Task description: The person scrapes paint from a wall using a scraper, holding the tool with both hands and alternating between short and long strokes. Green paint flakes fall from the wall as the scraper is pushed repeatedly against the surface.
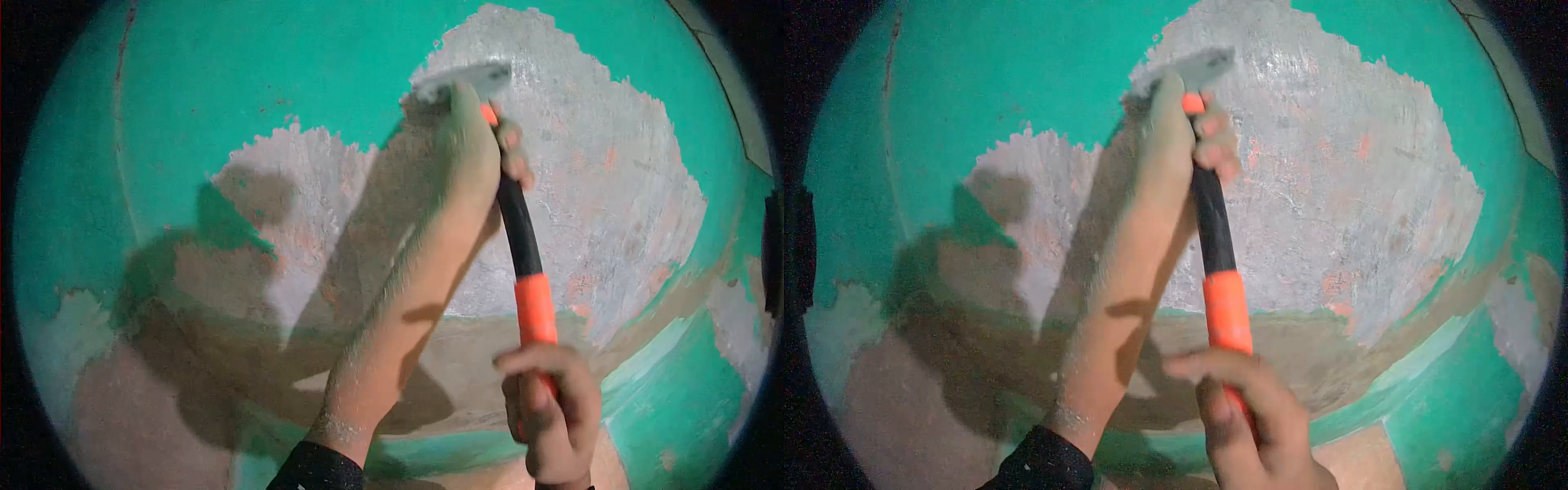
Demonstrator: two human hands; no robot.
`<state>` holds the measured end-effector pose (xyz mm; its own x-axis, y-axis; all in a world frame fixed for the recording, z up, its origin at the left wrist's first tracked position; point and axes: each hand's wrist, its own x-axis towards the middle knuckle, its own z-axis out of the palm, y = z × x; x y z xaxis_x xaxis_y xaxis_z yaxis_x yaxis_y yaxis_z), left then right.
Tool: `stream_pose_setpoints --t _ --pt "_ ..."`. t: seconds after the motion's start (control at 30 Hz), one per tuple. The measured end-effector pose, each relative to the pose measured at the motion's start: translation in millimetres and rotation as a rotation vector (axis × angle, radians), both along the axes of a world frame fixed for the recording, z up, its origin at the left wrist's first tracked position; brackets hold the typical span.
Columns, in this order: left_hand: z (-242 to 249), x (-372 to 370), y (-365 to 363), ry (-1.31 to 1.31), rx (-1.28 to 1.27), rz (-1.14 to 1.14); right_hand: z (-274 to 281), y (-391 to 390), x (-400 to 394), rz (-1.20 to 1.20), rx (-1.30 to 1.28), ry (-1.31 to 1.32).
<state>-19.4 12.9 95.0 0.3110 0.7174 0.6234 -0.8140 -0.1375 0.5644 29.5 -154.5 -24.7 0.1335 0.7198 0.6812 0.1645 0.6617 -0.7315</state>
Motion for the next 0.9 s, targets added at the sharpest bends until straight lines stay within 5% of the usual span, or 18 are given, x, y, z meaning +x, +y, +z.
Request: stream_pose_setpoints --t 0.9 --pt "14 10 11 -0.114 0.052 -0.078 19 2 13 -0.053 0.152 -0.146"
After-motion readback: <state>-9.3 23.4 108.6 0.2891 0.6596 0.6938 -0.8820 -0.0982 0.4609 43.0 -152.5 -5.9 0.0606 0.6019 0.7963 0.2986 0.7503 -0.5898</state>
